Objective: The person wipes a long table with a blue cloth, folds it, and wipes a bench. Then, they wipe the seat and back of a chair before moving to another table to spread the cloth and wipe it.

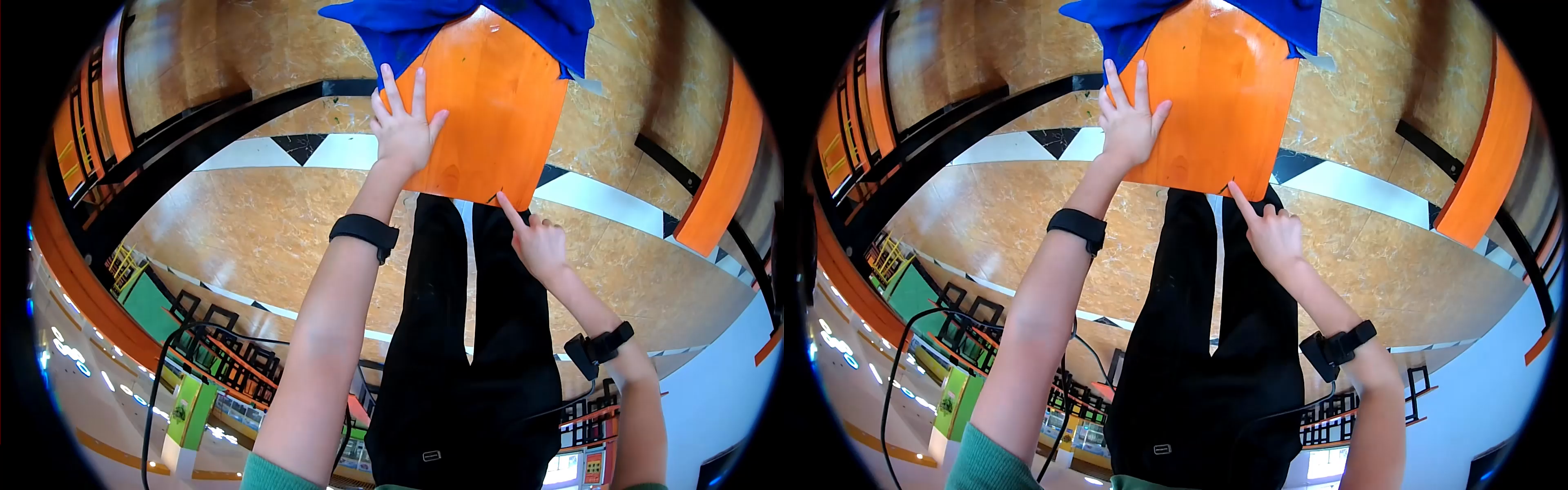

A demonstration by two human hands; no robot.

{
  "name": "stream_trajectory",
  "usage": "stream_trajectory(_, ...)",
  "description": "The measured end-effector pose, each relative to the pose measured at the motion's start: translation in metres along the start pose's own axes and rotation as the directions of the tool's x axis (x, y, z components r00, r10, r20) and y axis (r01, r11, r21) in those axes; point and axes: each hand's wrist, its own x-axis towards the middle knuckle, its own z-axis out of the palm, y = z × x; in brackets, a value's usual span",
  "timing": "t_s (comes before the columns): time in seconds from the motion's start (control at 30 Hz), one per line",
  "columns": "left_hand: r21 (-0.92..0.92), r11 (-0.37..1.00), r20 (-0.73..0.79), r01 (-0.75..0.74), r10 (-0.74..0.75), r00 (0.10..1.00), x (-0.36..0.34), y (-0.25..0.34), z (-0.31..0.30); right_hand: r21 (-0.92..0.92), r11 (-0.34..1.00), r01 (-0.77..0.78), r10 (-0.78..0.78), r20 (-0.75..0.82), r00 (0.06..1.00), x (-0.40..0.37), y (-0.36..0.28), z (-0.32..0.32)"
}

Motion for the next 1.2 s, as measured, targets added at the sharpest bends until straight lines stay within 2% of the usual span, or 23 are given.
stream_trajectory(0.17,-0.008,1.000,-0.038,-0.017,0.016,0.999,-0.001,-0.001,0.003,-0.013,0.999,0.032,-0.031,0.072,0.997,-0.021,-0.004,0.018)
stream_trajectory(0.2,-0.006,1.000,-0.035,-0.013,0.013,0.999,-0.002,0.000,0.003,-0.022,1.000,0.000,0.003,0.137,0.990,-0.023,-0.006,0.014)
stream_trajectory(0.3,0.004,1.000,-0.048,-0.018,0.018,0.999,0.000,-0.001,0.003,0.060,0.996,0.070,-0.068,-0.031,0.997,-0.020,-0.005,0.001)
stream_trajectory(0.4,-0.003,1.000,-0.057,-0.024,0.024,0.998,-0.004,0.001,0.004,0.146,0.989,0.004,-0.001,-0.023,1.000,-0.010,-0.004,-0.011)
stream_trajectory(0.5,-0.006,1.000,-0.025,-0.007,0.007,1.000,0.000,0.001,0.001,0.076,0.997,0.018,-0.011,-0.088,0.996,0.004,0.001,-0.006)
stream_trajectory(0.53,0.001,1.000,-0.016,-0.003,0.003,1.000,0.000,0.001,0.000,0.020,1.000,-0.001,0.002,-0.019,1.000,0.007,0.000,-0.001)
stream_trajectory(0.63,0.007,1.000,-0.028,-0.014,0.014,1.000,-0.001,-0.001,0.002,0.009,1.000,-0.002,0.002,0.067,0.998,0.003,-0.001,0.004)
stream_trajectory(0.73,-0.011,1.000,-0.035,-0.011,0.010,0.999,-0.001,0.000,0.002,-0.112,0.991,0.069,-0.054,0.138,0.989,-0.011,-0.005,0.006)
stream_trajectory(0.83,-0.010,1.000,-0.021,0.005,-0.005,1.000,-0.002,0.002,0.002,-0.096,0.992,-0.080,0.100,0.228,0.968,-0.024,0.007,0.035)
stream_trajectory(0.87,0.000,1.000,-0.022,0.014,-0.014,1.000,0.000,0.000,0.003,-0.099,0.994,0.048,-0.035,0.132,0.991,-0.032,0.008,0.036)
stream_trajectory(0.9,-0.010,1.000,-0.045,0.014,-0.014,0.999,0.003,-0.003,0.003,-0.013,0.993,0.116,-0.112,0.163,0.980,-0.035,0.004,0.024)
stream_trajectory(0.93,-0.024,1.000,-0.055,0.009,-0.010,0.998,0.004,-0.005,0.003,0.062,0.990,0.125,-0.131,0.096,0.987,-0.030,-0.001,0.013)
stream_trajectory(0.97,-0.050,0.999,-0.049,0.001,-0.004,0.999,-0.002,-0.001,0.004,0.138,0.982,0.128,-0.136,0.047,0.990,-0.033,-0.008,0.002)
stream_trajectory(1.0,-0.034,0.999,-0.088,-0.016,0.013,0.996,-0.002,-0.003,0.009,0.133,0.987,0.092,-0.098,0.043,0.994,-0.029,-0.013,-0.005)
stream_trajectory(1.03,-0.030,1.000,-0.066,-0.004,0.002,0.998,-0.003,0.000,0.008,0.119,0.991,0.063,-0.065,0.018,0.998,-0.017,-0.013,-0.008)
stream_trajectory(1.2,-0.028,1.000,-0.058,-0.006,0.004,0.998,-0.001,-0.001,0.004,-0.073,0.997,0.023,-0.024,-0.014,1.000,0.007,-0.008,0.012)
